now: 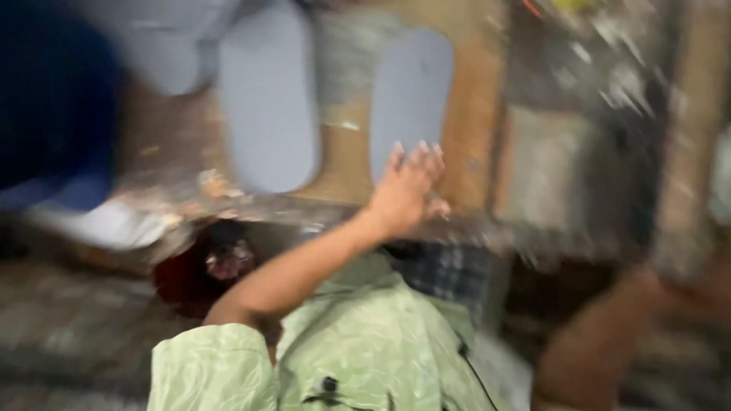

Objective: Applying printed designs to footwear components using a screen printing frame and ink.

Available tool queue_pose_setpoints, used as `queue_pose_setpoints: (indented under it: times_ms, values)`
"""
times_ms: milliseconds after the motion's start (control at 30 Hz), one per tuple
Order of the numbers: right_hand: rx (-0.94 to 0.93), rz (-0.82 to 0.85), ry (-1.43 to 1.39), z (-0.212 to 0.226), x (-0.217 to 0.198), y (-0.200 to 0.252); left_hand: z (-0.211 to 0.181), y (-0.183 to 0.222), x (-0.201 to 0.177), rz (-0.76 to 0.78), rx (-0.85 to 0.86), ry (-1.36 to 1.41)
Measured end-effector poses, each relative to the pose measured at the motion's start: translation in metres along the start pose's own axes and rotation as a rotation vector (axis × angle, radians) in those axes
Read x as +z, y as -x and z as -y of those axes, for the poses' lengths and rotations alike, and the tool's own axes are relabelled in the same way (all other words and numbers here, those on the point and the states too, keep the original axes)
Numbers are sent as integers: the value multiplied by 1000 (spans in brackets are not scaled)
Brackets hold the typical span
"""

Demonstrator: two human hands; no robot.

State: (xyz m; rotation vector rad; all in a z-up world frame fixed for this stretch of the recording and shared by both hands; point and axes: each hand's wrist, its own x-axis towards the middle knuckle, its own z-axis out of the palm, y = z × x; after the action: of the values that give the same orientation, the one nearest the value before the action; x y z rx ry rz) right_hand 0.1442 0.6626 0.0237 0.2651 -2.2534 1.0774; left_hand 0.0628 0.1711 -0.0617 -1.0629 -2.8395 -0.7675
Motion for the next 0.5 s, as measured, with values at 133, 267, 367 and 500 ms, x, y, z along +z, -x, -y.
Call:
queue_pose_setpoints:
  times_ms: [133,267,367,500]
  values:
    - [145,-18,176,91,-41,78,1,-65,18,131,70,-116]
    - [66,-590,31,165,81,5,-18,-82,5,178,6,-93]
    - [238,-91,102,155,24,18,-37,-47,6,216,22,-76]
    - [-5,-276,97,182,77,-17,-49,-10,-4,184,86,-90]
